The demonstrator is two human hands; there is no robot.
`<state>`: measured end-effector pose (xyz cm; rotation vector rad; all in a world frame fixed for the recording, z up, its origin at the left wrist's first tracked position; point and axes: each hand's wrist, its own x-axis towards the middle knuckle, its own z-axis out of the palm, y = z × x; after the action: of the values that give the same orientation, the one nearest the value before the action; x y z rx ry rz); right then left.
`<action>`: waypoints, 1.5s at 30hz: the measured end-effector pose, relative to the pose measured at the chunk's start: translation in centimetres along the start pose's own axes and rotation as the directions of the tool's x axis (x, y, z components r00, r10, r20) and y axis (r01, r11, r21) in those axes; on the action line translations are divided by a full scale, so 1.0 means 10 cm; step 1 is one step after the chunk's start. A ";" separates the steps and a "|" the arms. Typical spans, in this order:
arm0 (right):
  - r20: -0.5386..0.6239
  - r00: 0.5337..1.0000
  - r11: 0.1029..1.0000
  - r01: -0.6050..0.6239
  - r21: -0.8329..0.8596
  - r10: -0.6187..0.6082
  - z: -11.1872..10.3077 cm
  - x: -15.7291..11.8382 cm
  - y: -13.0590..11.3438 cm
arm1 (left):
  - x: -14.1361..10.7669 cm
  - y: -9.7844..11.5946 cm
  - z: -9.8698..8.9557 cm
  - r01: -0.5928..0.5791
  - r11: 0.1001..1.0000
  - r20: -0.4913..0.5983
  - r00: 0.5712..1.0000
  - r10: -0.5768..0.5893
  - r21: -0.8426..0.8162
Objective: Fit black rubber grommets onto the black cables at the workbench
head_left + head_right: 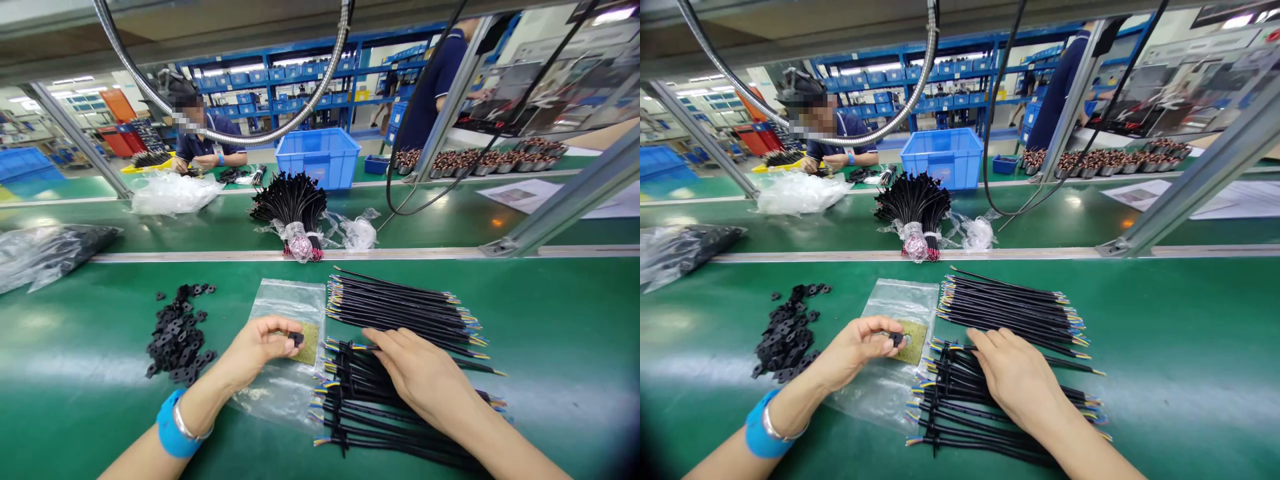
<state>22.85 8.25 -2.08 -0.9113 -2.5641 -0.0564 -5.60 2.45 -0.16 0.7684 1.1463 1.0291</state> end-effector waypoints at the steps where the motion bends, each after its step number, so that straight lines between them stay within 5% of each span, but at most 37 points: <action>1: -0.029 1.000 1.000 0.000 0.001 0.000 -0.01 0.01 -0.01 | 0.01 -0.01 0.01 -0.022 0.999 -0.013 1.000 0.022 0.031; 5: -0.100 0.995 1.000 -0.017 -0.004 0.017 -0.12 0.03 -0.08 | 0.03 -0.07 0.03 -0.128 0.951 -0.079 0.985 0.156 0.280; 7: -0.118 0.993 1.000 -0.019 0.013 0.020 -0.17 0.02 -0.12 | 0.04 -0.12 0.03 -0.220 0.826 -0.068 0.952 0.297 0.520; 10: -0.150 0.988 0.998 -0.031 0.063 0.040 -0.20 0.01 -0.17 | 0.04 -0.19 0.06 -0.396 0.367 0.158 0.831 0.534 0.841; 13: -0.189 0.979 0.990 -0.049 0.131 0.073 -0.21 0.01 -0.20 | 0.03 -0.21 0.13 -0.443 -0.088 0.418 0.734 0.535 0.892; 16: -0.225 0.973 0.979 -0.012 0.205 0.059 -0.22 0.02 -0.24 | 0.03 -0.18 0.24 -0.377 -0.335 0.499 0.739 0.453 0.863; 19: -0.224 0.974 0.966 0.039 0.254 0.020 -0.21 0.03 -0.31 | 0.04 -0.15 0.33 -0.356 -0.451 0.539 0.748 0.388 0.819; 22: -0.209 0.978 0.962 0.069 0.265 -0.013 -0.19 0.03 -0.37 | 0.05 -0.12 0.36 -0.392 -0.327 0.498 0.787 0.364 0.860; 23: -0.207 0.978 0.962 0.077 0.260 -0.022 -0.18 0.03 -0.38 | 0.04 -0.11 0.36 -0.406 -0.186 0.446 0.809 0.382 0.895; 25: -0.210 0.977 0.965 0.091 0.248 -0.039 -0.17 0.02 -0.39 | 0.02 -0.09 0.36 -0.399 0.253 0.280 0.873 0.399 0.881; 27: -0.221 0.974 0.966 0.108 0.234 -0.056 -0.16 0.01 -0.40 | -0.01 -0.07 0.36 -0.315 0.696 0.116 0.941 0.318 0.646; 29: -0.231 0.971 0.967 0.117 0.226 -0.063 -0.16 0.01 -0.40 | -0.05 -0.07 0.38 -0.210 0.913 0.041 0.977 0.209 0.350; 34: -0.244 0.968 0.970 0.110 0.218 -0.055 -0.15 0.02 -0.39 | -0.09 -0.10 0.41 -0.108 0.993 -0.007 0.994 0.109 0.044; 45: -0.313 0.949 0.962 0.114 0.250 -0.031 -0.18 0.01 -0.40 | -0.10 -0.10 0.39 -0.062 0.991 0.082 0.994 0.072 -0.122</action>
<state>21.02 4.83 -0.04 -0.6487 -2.2471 0.1137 -1.70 1.24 0.34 0.7527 0.9823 1.0998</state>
